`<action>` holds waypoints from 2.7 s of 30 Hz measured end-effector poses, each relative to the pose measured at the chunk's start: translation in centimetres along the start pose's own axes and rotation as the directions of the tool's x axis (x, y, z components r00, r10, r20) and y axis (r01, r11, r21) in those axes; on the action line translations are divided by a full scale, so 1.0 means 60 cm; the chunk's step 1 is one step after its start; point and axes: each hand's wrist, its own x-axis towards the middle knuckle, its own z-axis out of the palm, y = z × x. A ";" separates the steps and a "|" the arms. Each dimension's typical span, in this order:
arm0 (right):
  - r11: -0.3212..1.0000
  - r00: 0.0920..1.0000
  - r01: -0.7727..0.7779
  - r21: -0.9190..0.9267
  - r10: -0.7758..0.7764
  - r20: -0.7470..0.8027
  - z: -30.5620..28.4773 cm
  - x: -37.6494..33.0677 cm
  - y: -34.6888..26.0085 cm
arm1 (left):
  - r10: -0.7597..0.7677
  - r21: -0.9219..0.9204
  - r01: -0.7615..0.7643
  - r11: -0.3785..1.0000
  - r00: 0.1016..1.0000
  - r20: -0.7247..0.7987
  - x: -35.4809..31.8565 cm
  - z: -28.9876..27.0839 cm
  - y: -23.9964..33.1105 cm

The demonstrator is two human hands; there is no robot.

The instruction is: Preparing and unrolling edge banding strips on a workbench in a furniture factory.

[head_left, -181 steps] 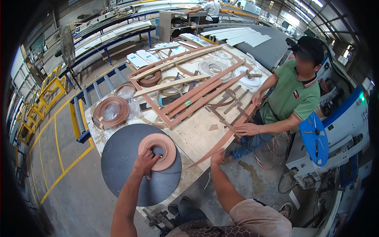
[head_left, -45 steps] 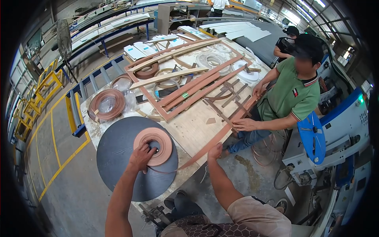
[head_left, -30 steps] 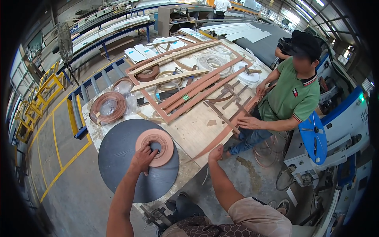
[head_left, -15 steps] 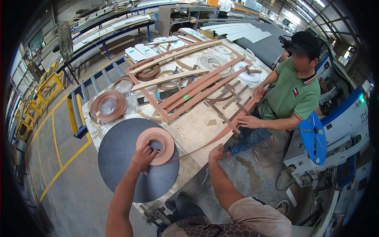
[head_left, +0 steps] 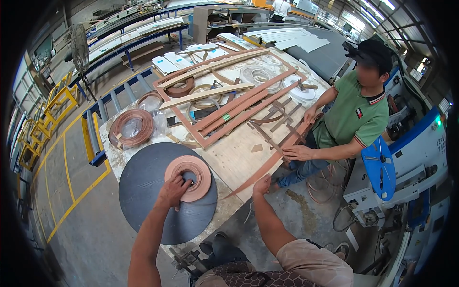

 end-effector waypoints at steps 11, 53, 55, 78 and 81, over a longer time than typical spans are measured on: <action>1.000 0.998 0.012 -0.023 -0.014 -0.058 0.001 -0.008 -0.008 | -0.004 0.022 0.004 1.000 1.000 0.007 0.000 0.000 0.002; 1.000 0.999 -0.008 -0.009 0.008 -0.036 -0.002 -0.012 -0.013 | 0.014 0.026 -0.014 1.000 1.000 0.001 0.002 0.003 0.002; 1.000 0.999 -0.007 -0.009 0.006 -0.051 -0.001 -0.013 -0.013 | 0.011 0.040 -0.011 0.999 1.000 -0.003 0.001 0.005 0.003; 1.000 0.999 0.002 -0.016 -0.003 -0.039 0.004 -0.017 -0.013 | -0.030 -0.023 0.030 0.999 0.999 -0.011 -0.007 0.008 0.000; 1.000 0.997 0.014 0.009 -0.013 -0.079 0.002 -0.007 -0.003 | -0.032 0.001 0.032 0.999 0.999 0.040 -0.002 0.003 0.001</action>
